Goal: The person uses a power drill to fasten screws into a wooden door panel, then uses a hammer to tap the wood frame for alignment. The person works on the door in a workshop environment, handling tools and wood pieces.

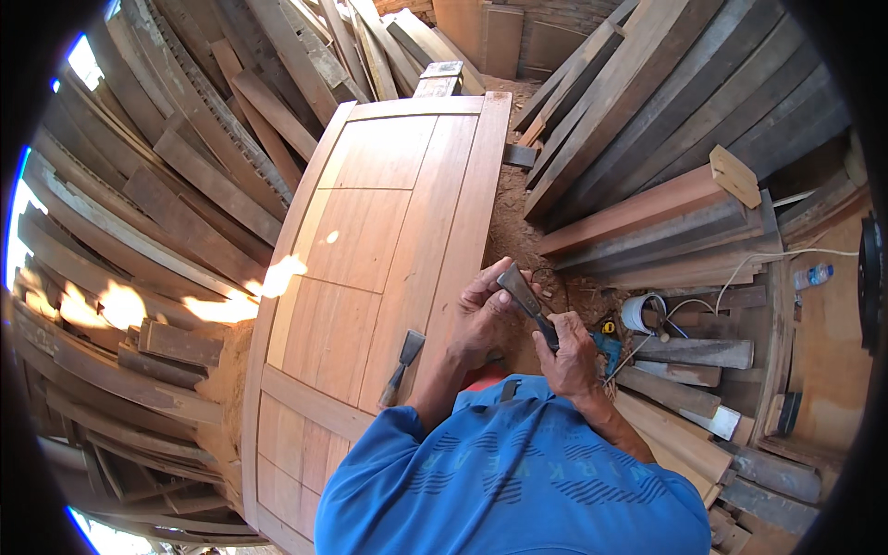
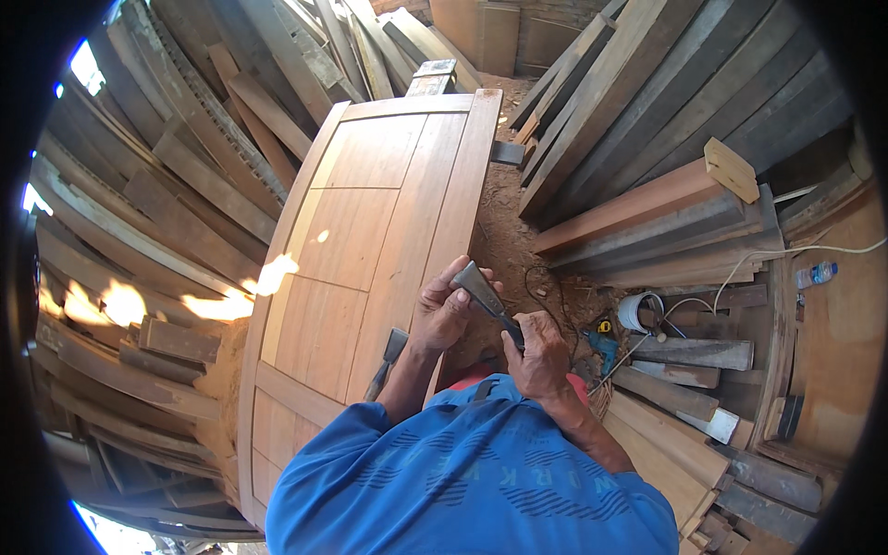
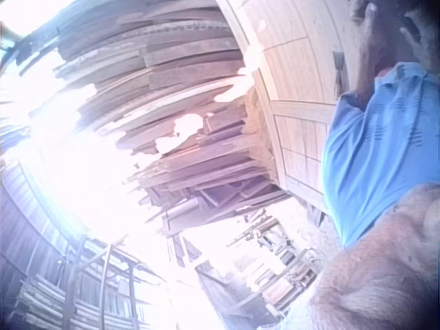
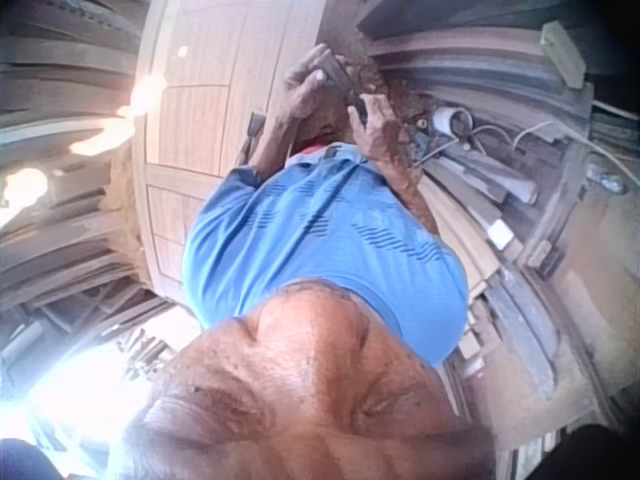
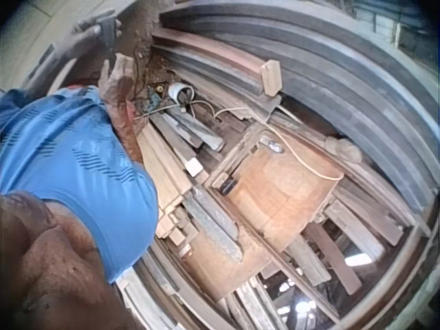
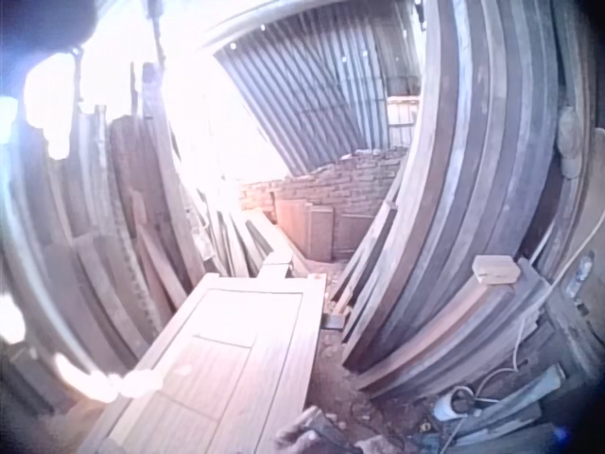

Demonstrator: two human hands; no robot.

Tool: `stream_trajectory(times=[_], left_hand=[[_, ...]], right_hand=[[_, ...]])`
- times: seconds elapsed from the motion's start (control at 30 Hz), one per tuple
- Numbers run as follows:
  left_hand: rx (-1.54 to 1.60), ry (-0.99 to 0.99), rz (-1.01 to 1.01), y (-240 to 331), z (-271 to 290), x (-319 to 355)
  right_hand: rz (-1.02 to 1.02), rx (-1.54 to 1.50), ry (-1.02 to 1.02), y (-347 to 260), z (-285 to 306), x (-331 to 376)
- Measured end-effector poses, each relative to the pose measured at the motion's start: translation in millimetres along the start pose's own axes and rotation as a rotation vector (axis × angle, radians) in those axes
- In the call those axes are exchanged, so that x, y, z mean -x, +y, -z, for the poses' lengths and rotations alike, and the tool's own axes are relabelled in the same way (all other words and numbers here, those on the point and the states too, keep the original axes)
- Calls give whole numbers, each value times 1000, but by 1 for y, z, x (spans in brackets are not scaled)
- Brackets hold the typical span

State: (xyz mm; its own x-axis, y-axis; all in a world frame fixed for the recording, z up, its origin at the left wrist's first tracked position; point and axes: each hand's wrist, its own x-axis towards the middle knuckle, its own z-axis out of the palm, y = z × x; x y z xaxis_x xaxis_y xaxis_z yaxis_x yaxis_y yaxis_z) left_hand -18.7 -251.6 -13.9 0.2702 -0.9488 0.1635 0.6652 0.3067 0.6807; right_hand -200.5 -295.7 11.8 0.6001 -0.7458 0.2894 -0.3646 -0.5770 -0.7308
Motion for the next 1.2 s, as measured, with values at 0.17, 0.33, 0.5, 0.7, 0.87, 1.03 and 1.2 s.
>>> stream_trajectory(times=[0.17, 0.33, 0.5, 0.7, 0.87, 1.03, 1.2], left_hand=[[21, 68, 19, 0, 10, -2], [-430, 305, 171, -15, 59, 19], [-720, 361, 428, -43, 106, 57], [-773, 613, 447, -52, 132, 70], [-1258, 824, 406, -3, 169, 107], [-2081, 837, 575, 0, 210, 234], [-2436, 901, 876, -55, 209, 270]], right_hand=[[3, -131, -95, 5, -4, -1], [-317, -316, -482, 28, -14, 26], [-456, -98, -619, 85, -39, 76], [-589, -113, -621, 136, -51, 104], [-1015, 64, -614, 238, -73, 132], [-1184, 251, -625, 375, -86, 141], [-1259, 296, -739, 500, -102, 126]])
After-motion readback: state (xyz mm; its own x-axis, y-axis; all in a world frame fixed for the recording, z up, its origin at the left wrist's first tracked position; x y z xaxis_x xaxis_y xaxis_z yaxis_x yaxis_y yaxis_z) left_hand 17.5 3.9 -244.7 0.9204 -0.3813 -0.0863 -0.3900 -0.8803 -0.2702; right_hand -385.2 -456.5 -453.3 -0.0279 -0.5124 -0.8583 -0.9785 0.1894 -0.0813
